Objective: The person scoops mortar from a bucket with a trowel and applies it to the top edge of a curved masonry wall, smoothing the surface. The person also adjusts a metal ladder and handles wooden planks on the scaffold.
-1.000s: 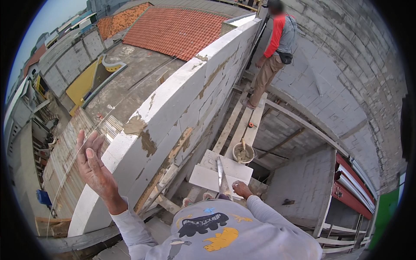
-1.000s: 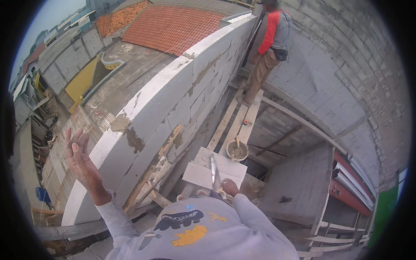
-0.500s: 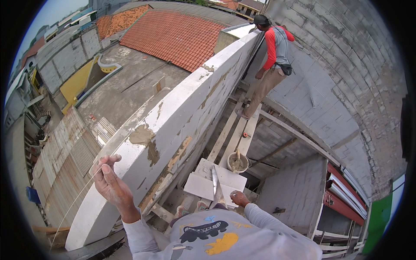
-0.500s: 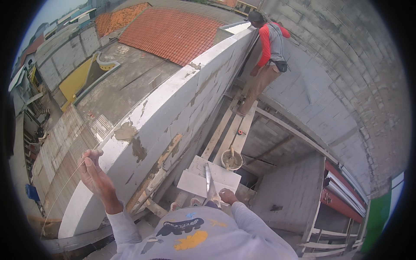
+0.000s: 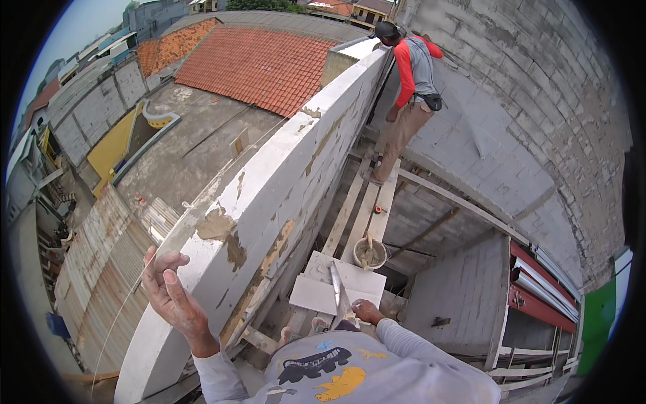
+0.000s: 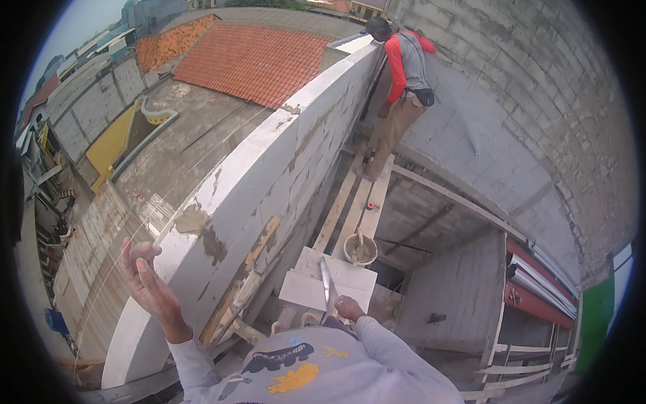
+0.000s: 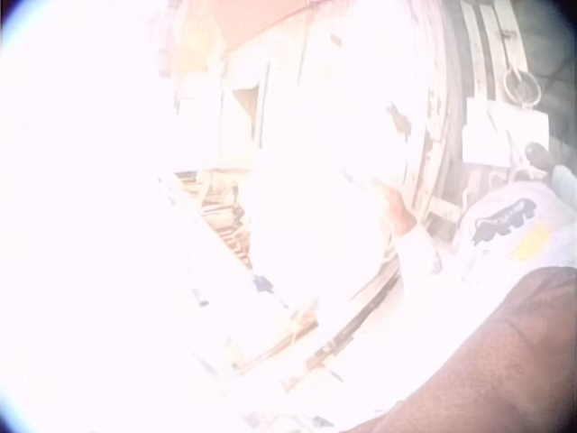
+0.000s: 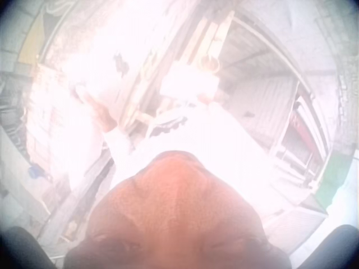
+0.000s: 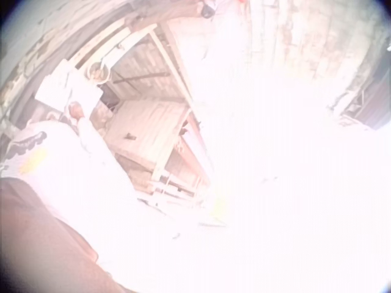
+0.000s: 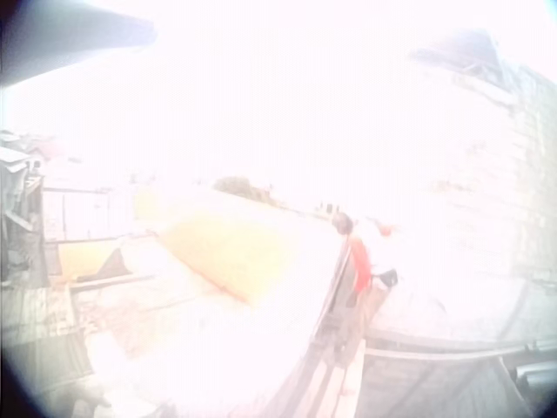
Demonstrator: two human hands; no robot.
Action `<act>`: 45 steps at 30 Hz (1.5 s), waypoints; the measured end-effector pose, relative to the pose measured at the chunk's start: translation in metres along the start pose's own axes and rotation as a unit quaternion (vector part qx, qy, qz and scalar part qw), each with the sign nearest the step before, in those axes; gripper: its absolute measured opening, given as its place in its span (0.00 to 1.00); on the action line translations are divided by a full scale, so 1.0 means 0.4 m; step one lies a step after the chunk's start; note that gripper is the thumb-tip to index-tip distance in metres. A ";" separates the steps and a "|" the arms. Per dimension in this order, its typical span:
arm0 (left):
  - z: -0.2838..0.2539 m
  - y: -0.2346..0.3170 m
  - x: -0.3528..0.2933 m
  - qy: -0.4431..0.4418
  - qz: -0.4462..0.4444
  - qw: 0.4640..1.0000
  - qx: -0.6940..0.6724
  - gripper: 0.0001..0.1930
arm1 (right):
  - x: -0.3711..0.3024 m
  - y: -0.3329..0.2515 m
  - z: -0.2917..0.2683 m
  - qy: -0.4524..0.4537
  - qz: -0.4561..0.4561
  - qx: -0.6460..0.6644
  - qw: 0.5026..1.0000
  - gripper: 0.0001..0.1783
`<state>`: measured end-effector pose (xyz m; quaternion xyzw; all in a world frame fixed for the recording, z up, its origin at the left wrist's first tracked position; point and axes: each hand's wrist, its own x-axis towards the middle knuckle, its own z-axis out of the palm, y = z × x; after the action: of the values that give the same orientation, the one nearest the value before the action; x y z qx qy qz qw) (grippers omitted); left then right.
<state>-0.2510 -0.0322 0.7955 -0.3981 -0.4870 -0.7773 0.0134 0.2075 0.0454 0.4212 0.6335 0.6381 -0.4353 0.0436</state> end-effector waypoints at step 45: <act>-0.032 -0.138 -0.431 -0.279 -0.216 0.926 0.134 0.12 | -0.051 0.033 0.168 -0.067 -0.103 -0.051 0.991 0.23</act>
<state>-0.1637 -0.0763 0.6425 -0.4787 -0.6446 -0.5466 -0.2378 0.1896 -0.0138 0.3856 0.5306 0.7172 -0.4459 0.0728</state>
